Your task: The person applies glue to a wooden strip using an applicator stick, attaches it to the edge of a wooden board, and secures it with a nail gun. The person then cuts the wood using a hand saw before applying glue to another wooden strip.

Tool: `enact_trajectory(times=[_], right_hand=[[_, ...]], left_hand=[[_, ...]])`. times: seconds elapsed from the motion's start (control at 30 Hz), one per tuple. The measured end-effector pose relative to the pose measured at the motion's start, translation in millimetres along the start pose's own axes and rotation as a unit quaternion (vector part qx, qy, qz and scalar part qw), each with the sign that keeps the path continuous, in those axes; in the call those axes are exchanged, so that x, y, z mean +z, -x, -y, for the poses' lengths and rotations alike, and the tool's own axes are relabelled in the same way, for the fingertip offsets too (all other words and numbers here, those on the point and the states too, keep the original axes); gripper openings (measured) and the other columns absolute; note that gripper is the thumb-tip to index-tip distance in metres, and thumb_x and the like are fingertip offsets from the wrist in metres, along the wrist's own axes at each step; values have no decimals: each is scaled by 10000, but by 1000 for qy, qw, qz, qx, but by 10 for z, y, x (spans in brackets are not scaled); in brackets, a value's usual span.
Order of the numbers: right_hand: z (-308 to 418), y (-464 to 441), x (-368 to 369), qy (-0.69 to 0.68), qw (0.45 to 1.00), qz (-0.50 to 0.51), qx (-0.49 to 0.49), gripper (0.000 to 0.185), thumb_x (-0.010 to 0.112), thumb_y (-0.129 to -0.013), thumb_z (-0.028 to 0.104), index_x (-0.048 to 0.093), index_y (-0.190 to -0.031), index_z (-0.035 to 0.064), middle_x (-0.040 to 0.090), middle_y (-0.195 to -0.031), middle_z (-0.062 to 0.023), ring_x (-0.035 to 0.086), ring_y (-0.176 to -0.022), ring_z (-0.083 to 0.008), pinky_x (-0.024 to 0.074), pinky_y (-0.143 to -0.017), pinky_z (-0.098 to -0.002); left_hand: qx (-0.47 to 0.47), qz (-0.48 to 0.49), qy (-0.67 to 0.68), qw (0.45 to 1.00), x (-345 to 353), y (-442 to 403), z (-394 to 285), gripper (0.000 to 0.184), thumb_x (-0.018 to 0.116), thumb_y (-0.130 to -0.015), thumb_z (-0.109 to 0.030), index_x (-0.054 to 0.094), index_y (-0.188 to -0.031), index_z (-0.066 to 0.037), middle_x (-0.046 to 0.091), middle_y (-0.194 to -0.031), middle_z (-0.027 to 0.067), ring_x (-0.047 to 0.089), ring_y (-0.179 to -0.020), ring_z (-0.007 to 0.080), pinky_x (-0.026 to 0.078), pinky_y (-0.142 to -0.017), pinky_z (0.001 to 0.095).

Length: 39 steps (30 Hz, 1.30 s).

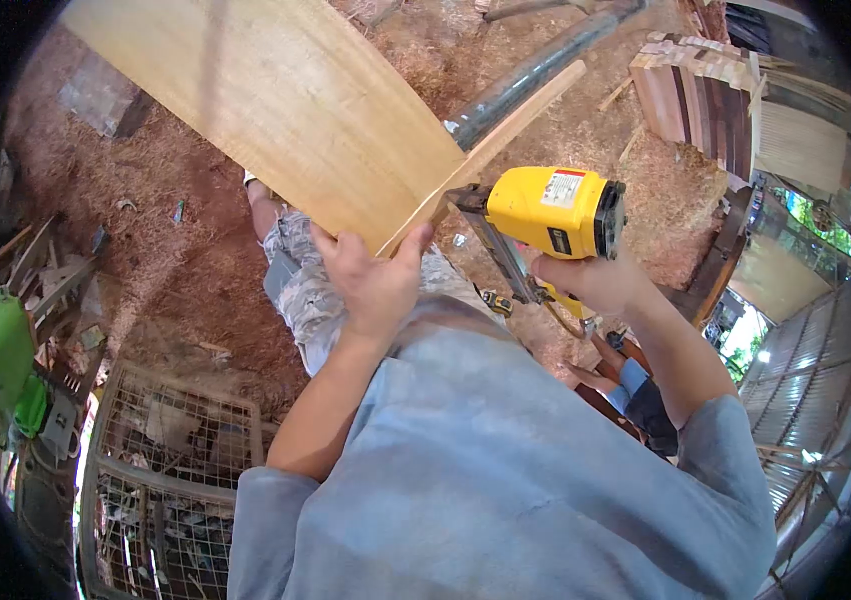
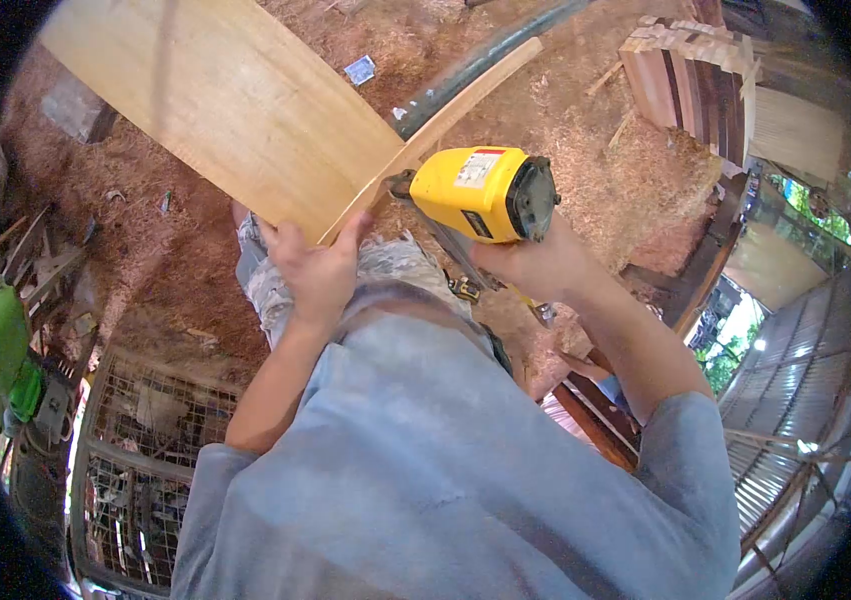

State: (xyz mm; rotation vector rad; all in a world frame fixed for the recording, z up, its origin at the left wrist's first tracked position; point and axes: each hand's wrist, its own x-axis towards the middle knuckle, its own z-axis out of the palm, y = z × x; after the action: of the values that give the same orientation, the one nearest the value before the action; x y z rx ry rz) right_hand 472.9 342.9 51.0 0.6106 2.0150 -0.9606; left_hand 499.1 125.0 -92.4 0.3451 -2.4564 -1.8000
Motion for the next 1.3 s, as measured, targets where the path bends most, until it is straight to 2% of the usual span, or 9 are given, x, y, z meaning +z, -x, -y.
enact_trajectory(times=[0.2, 0.53, 0.63, 0.7, 0.8, 0.9, 0.97, 1.07, 1.3], right_hand=[[30, -13, -17, 3, 1000, 3, -3, 487, 733, -785, 72, 615, -1256, 37, 705, -1120, -82, 667, -1033, -161, 528, -901, -329], [73, -22, -56, 39, 999, 15, -3, 488, 719, -783, 96, 615, -1256, 40, 702, -1119, -83, 667, -1026, -182, 517, -921, -333], [65, -6, -23, 22, 998, 2, -62, 455, 722, -780, 101, 629, -1222, 40, 705, -1046, -73, 678, -923, -173, 543, -824, -330], [105, -3, -26, 20, 999, 7, 24, 402, 732, -776, 104, 644, -1163, 43, 690, -911, -52, 658, -764, -142, 535, -668, -315], [41, -39, -87, 11, 998, 19, 52, 351, 751, -769, 105, 657, -1103, 49, 658, -806, -27, 612, -664, -107, 487, -564, -296], [98, -2, -124, -12, 996, 33, 76, 340, 777, -755, 103, 665, -1072, 50, 657, -793, -22, 608, -654, -105, 482, -563, -292], [139, 7, -95, -19, 997, 46, 59, 340, 783, -750, 99, 667, -1065, 48, 657, -795, -23, 609, -648, -105, 483, -560, -290], [144, 16, -27, -32, 998, 53, 23, 343, 782, -744, 74, 664, -1064, 43, 656, -800, -25, 610, -641, -104, 484, -553, -288], [147, -16, -14, -27, 996, 81, 18, 369, 769, -748, 59, 646, -1096, 37, 654, -828, -31, 617, -663, -108, 491, -561, -293]], left_hand=[[9, 8, -5, 1000, -27, -28, -11, 445, 899, -622, -102, 661, -970, 43, 594, -1129, 284, 500, -1152, 467, 452, -954, 513], [30, 15, -24, 999, -37, -3, 32, 422, 897, -633, -127, 659, -929, 57, 604, -1095, 279, 520, -1080, 460, 470, -908, 507], [26, 27, -27, 999, -83, -11, 27, 427, 892, -648, -138, 659, -950, 53, 605, -1098, 271, 533, -1066, 452, 479, -889, 504], [12, 42, -30, 999, -169, -45, -1, 428, 887, -657, -143, 661, -967, 44, 606, -1099, 268, 543, -1061, 445, 485, -880, 500], [10, 81, -30, 996, -315, -68, -13, 414, 868, -688, -151, 663, -1005, 21, 609, -1112, 243, 579, -1039, 414, 498, -855, 482], [10, 123, -14, 992, -391, -46, -4, 365, 833, -734, -153, 669, -1023, -4, 628, -1076, 221, 612, -989, 397, 508, -835, 466], [-51, 162, -14, 985, -371, 25, 37, 317, 802, -770, -152, 670, -1020, -9, 650, -1024, 197, 621, -951, 395, 505, -818, 467], [-11, 132, -9, 991, -350, 58, 71, 287, 784, -788, -150, 671, -1015, -16, 666, -971, 192, 623, -936, 398, 499, -802, 470], [-14, 152, -4, 988, -359, 29, 62, 283, 786, -789, -147, 668, -1006, -8, 677, -955, 190, 631, -911, 394, 497, -788, 470]])
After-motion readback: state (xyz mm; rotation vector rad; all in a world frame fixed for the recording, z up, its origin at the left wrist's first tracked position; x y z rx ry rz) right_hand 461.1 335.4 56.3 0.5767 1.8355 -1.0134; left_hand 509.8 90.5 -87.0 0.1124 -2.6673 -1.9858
